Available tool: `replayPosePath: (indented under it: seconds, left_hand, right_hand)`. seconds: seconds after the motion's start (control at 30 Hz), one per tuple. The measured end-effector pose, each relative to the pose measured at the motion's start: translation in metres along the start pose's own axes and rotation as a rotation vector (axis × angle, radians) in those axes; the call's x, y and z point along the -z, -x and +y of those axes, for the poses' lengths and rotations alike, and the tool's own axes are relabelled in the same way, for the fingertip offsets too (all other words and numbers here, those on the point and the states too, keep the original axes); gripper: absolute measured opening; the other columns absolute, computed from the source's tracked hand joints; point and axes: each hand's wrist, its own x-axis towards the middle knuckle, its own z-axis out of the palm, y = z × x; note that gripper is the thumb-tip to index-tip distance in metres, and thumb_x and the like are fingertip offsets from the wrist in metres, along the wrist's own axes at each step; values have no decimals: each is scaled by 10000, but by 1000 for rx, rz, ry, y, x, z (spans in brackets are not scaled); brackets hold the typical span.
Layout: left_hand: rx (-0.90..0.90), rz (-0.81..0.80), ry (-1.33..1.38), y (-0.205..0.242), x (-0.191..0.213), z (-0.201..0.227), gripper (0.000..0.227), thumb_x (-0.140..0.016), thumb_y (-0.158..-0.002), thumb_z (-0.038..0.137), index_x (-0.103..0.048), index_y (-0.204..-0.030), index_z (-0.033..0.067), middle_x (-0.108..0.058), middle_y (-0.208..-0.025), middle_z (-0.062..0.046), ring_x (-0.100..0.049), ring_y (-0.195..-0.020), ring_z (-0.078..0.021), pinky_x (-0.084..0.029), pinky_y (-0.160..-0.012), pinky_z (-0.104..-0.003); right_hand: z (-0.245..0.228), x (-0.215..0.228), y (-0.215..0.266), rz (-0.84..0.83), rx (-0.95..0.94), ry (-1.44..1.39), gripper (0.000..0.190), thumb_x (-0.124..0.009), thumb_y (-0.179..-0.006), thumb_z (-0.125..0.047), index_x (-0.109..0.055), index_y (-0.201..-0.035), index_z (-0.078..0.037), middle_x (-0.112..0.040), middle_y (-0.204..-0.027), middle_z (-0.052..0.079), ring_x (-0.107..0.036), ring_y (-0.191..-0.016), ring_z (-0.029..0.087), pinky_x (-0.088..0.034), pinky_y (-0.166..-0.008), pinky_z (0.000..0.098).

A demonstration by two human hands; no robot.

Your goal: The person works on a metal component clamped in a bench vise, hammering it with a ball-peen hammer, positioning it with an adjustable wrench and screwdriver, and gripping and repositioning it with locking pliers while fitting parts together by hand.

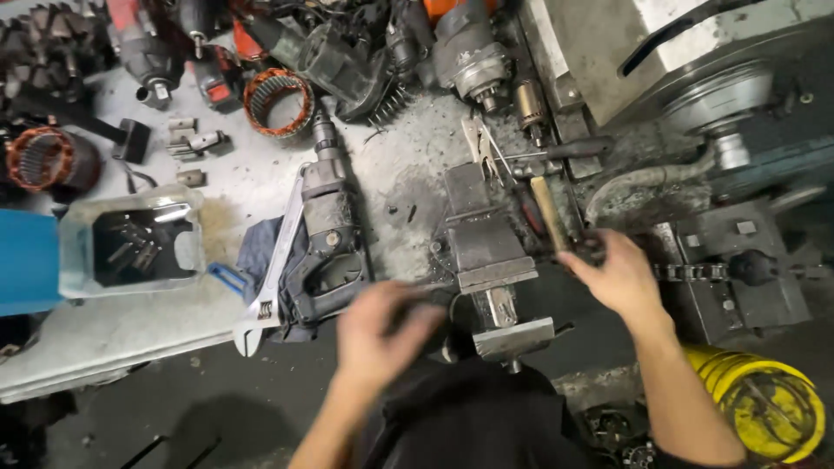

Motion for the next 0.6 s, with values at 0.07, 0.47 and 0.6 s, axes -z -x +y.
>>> replayPosePath:
  seconds: [0.07,0.47,0.6]
  left_hand:
    - [-158,-114,105,-5,-32,18,341,-880,-766,256,-752,-1020,67,-745,-1034,-116,-726,-966,-268,-580,-837,-358]
    - [-532,-438,209,-24,-81,-16,218,-829,-834,176,-759,-1021,86,-723,-886,-73,-702,-811,-270,-582,-736,-390]
    - [-692,-503,241,-43,-78,-16,227,-812,-827,182,-751,-1020,78,-731,-931,-76,-704,-845,-272,-574,-756,-387]
  right_hand:
    - [6,-16,-14,-9,38,212,648,-812,-816,-483,-633,-1198,9,-707,-1092,241,-677,-1038,424,-540,-912,487]
    - [-1,-60,-15,75,-279,209,485,-712,-925,-421,-668,-1084,35,-689,-997,345,-656,-972,538,-529,-866,578]
    - [-52,0,55,122,-292,-124,429,-695,-966,-435,-675,-906,-10,-652,-761,160,-610,-723,324,-472,-624,436]
